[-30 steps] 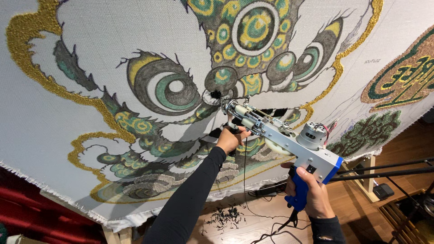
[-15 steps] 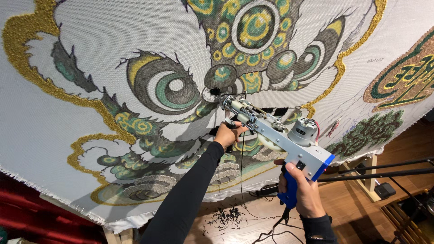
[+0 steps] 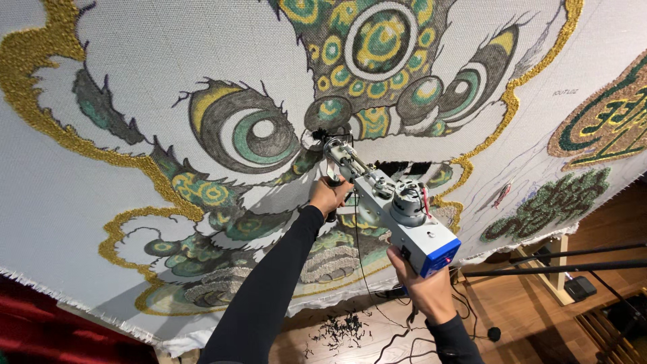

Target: The person uses a handheld electric tufting gun to apply black yarn into a stretched canvas featuring a pre-drawn design of a stylized lion head. The operator guides the tool along the contours of the artwork, filling in specific areas with tufted yarn.

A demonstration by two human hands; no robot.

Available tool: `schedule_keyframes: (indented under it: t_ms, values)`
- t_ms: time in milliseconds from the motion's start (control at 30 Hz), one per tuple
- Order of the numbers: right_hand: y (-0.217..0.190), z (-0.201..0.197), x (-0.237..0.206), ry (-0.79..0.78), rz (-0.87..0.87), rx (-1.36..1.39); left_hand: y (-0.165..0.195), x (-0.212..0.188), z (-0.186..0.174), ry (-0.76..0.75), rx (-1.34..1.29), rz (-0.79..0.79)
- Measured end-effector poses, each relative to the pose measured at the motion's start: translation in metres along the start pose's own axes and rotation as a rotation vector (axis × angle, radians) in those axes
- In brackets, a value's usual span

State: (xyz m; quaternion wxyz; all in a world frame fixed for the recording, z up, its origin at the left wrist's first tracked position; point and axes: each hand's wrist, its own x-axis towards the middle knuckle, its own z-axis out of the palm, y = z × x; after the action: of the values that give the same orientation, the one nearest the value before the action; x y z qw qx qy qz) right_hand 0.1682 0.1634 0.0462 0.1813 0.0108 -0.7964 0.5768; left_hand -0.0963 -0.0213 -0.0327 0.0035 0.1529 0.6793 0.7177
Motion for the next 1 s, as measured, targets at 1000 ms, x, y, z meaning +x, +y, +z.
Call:
schedule_keyframes:
  t_ms: [1000]
  values:
    - [-0.015, 0.010, 0.006, 0.034, 0.098, 0.237, 0.014, 0.018, -0.008, 0.105, -0.033, -0.103]
